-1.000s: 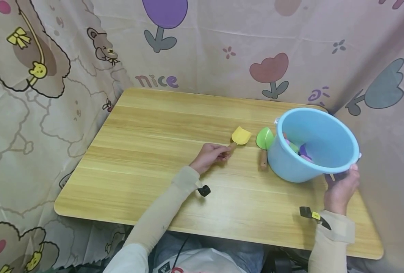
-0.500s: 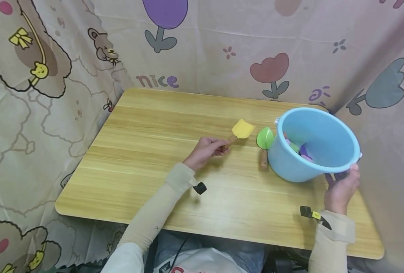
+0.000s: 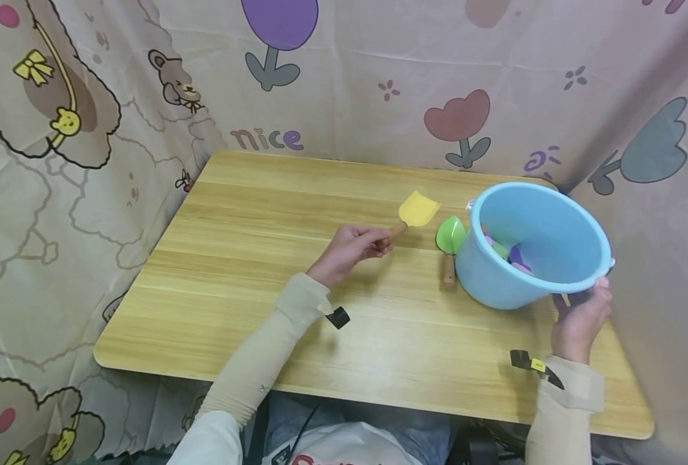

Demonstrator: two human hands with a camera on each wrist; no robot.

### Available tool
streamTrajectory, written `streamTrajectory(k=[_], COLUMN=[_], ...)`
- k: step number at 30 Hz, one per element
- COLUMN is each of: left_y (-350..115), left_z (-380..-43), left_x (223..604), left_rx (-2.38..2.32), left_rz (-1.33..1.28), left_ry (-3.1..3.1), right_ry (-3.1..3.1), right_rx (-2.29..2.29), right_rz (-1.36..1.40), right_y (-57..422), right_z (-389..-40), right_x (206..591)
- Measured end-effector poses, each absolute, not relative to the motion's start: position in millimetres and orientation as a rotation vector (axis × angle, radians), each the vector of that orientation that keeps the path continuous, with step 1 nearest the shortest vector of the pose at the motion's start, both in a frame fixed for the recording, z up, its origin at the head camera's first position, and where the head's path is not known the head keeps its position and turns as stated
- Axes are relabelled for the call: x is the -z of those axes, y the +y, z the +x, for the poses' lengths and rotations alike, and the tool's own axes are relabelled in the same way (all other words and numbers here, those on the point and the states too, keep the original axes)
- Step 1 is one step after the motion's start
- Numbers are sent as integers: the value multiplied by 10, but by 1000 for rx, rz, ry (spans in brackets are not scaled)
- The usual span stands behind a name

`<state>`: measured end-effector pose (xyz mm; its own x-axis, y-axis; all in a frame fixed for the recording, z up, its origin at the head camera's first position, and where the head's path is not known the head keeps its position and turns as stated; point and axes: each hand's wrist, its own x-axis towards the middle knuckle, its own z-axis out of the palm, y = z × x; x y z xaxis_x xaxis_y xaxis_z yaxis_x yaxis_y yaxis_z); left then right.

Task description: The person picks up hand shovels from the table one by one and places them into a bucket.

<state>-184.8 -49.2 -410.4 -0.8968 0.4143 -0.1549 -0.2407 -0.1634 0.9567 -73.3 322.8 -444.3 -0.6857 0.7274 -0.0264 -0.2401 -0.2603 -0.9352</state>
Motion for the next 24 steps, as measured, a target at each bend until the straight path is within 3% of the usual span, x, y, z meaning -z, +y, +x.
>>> streamTrajectory(k=[24], left_y=[-23], left_z=[-1918], left_x=[3331], left_rx=[-1908], left_rz=[484], left_ry=[1675], right_ry=[-1339], right_rx=[-1988], right_rz=[-601], right_y=[3215], right_z=[-750], right_x=[4450])
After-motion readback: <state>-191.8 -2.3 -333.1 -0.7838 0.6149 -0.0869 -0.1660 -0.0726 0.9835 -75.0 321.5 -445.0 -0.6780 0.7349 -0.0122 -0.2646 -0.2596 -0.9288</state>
